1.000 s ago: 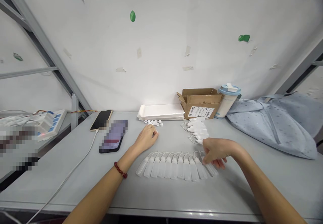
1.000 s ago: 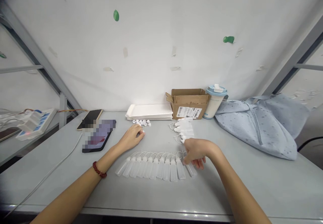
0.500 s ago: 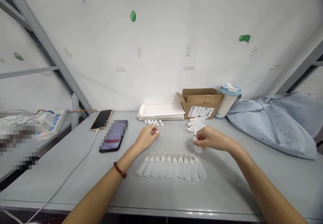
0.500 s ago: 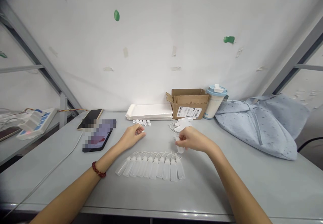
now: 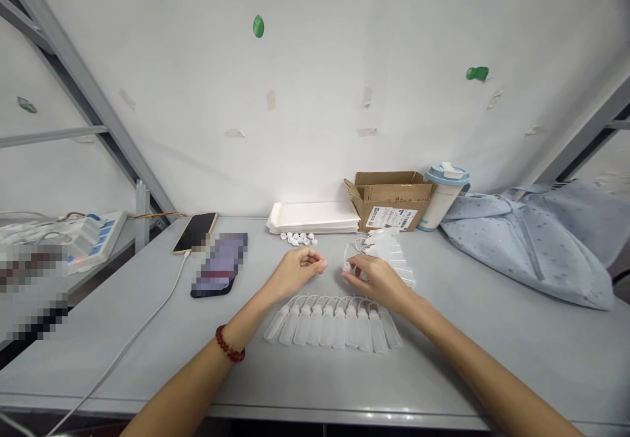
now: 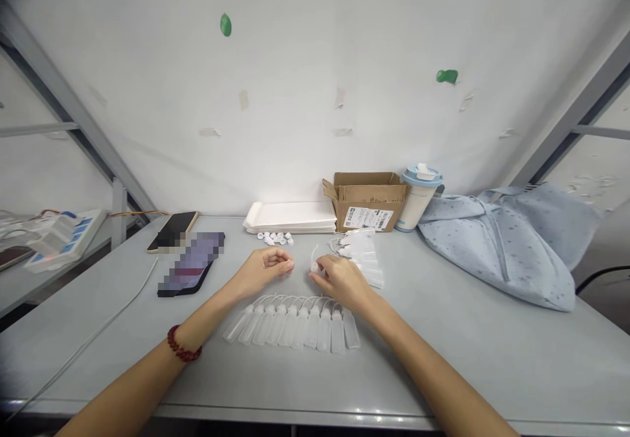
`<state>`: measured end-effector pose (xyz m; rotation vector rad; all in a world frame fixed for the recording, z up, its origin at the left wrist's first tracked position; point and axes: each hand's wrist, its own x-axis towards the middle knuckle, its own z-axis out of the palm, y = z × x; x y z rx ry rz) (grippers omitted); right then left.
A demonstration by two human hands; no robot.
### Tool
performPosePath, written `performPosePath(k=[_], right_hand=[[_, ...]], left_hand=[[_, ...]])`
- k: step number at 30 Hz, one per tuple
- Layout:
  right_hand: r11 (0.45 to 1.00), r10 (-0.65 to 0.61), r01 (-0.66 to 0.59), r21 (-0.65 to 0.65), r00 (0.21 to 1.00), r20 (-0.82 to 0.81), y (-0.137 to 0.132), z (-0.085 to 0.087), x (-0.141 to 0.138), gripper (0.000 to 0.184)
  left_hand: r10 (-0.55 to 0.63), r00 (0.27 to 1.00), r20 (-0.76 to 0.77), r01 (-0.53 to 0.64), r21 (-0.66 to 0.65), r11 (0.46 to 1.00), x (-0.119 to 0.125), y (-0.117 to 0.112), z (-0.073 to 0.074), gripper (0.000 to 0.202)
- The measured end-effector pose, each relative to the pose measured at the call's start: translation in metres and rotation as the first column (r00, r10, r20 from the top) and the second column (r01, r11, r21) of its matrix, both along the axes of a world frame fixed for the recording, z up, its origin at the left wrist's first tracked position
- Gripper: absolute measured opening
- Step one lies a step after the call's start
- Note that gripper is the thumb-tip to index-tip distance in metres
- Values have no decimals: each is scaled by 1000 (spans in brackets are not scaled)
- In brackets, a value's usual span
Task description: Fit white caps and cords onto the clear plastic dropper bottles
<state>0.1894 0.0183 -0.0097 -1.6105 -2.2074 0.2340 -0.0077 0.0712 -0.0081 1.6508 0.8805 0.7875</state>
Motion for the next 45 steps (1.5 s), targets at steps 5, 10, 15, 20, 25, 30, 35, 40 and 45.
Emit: performPosePath(k=[5,10,15,20,25,30,35,40,45], right_hand=[[998,47,-50,34,995,93,2,-7,-1,16],[984,146,-153,86,986,86,0,-9,-3,18],[983,157,-161,89,986,48,-6,-3,-6,17],[985,137,-139,106,990,29,-9,1,-8,26],[978,149,-151,140,988,30,-8,-7,-7,31],[958,164,-161,237,986,5,-7,-14,-7,36],[937,176,-141,319,981,-82,-6,-14,-6,34],[973,102,-43,227,961,-256,-9,-6,-8,20],[999,10,11,48,917,-400,-13,6,-10,20]], left_hand=[[-27,999,-22,27,18,999,2,-6,3,22],[-23,999,-36,24,25,999,3,-5,-2,25],[0,1000,31,-2,68,998,3,-4,-2,22],[-40,996,80,35,70,997,1,-6,3,25],[-60,995,83,61,-14,998,2,-10,5,25],[-47,996,71,50,-39,998,2,-11,5,24],[-24,998,62,26,-32,999,0,-10,5,26],[-5,997,75,10,-63,998,-1,-10,7,28],[-34,996,87,42,-88,995,-1,-9,4,28]])
